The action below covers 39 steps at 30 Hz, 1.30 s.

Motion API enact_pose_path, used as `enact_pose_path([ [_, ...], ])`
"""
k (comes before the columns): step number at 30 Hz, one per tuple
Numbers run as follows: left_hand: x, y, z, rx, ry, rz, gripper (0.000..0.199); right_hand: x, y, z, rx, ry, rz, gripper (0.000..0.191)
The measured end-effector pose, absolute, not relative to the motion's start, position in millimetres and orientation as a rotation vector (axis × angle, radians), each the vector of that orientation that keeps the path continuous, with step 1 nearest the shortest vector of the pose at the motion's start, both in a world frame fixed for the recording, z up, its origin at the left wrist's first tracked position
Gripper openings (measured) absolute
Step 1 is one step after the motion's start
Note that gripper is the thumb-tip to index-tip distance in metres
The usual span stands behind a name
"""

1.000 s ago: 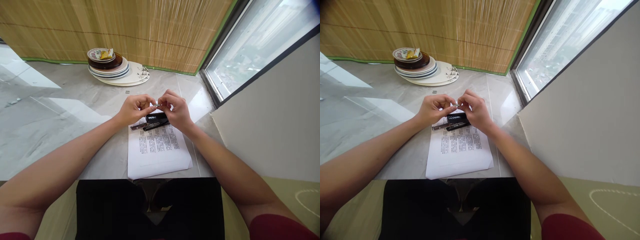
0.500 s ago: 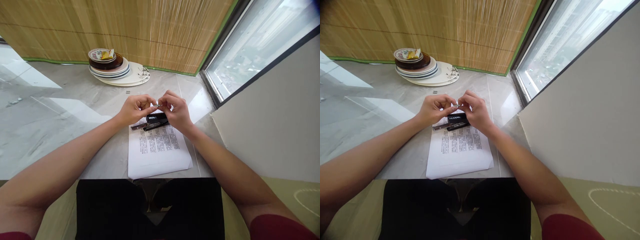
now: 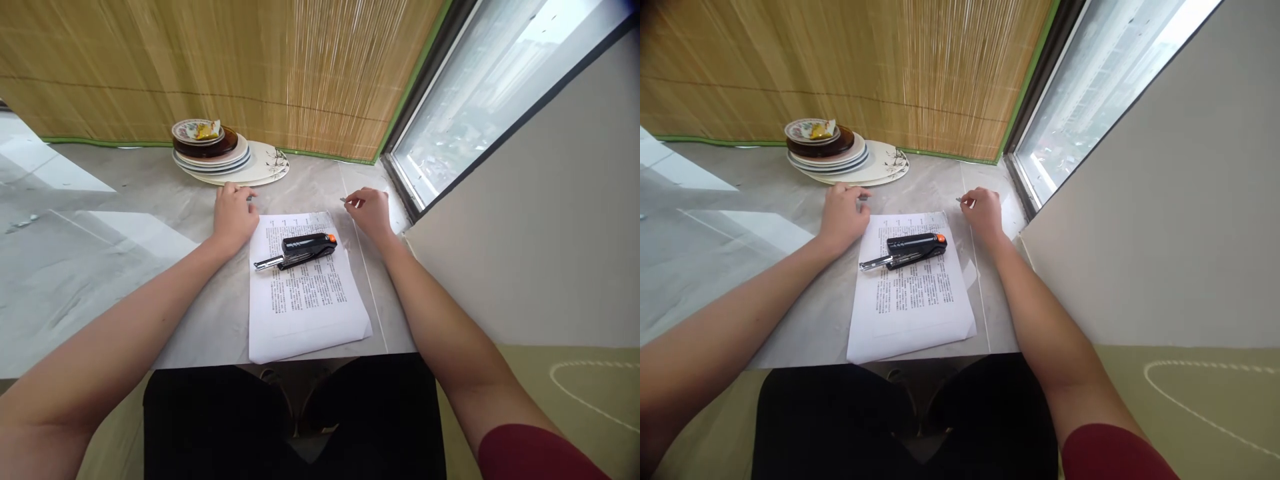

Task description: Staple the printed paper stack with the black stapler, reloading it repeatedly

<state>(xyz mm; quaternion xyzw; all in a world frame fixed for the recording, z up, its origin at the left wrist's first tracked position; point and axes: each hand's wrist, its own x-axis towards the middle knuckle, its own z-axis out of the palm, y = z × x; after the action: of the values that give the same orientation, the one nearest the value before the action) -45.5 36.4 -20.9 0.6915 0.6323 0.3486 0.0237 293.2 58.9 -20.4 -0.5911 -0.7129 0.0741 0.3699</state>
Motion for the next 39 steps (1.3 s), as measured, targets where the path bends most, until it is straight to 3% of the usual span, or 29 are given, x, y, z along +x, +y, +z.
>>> enact_pose_path([
  [4,-51.4,37.1,-23.2,2.157,2.107,0.849,0.043,289.2,61.1,-25.6,-1.562,-1.903,0.216,0.019],
  [9,-55.2,38.5,-24.2,2.189,2.186,0.614,0.037,286.0,64.8,-28.0,-1.559,-1.902,0.205,0.017],
  [14,-55.3,39.5,-22.6,2.268,2.131,0.662,0.044,273.1,54.4,-18.8,-1.375,-1.792,0.243,0.018],
  [17,-56.0,40.0,-22.1,2.271,2.067,0.684,0.031,252.5,33.9,-6.2,-1.015,-1.895,0.471,0.033],
  [23,-51.9,40.3,-20.6,2.112,1.902,1.059,0.018,224.2,-1.0,4.2,-0.467,-2.478,0.660,0.035],
  [30,-38.7,44.1,-25.5,1.794,1.301,1.486,0.018,224.5,0.5,-10.3,-0.726,-2.482,0.273,0.031],
  [39,-31.0,24.8,-16.9,1.923,1.189,1.437,0.031,223.9,16.8,-20.3,-1.072,-2.312,0.151,0.030],
])
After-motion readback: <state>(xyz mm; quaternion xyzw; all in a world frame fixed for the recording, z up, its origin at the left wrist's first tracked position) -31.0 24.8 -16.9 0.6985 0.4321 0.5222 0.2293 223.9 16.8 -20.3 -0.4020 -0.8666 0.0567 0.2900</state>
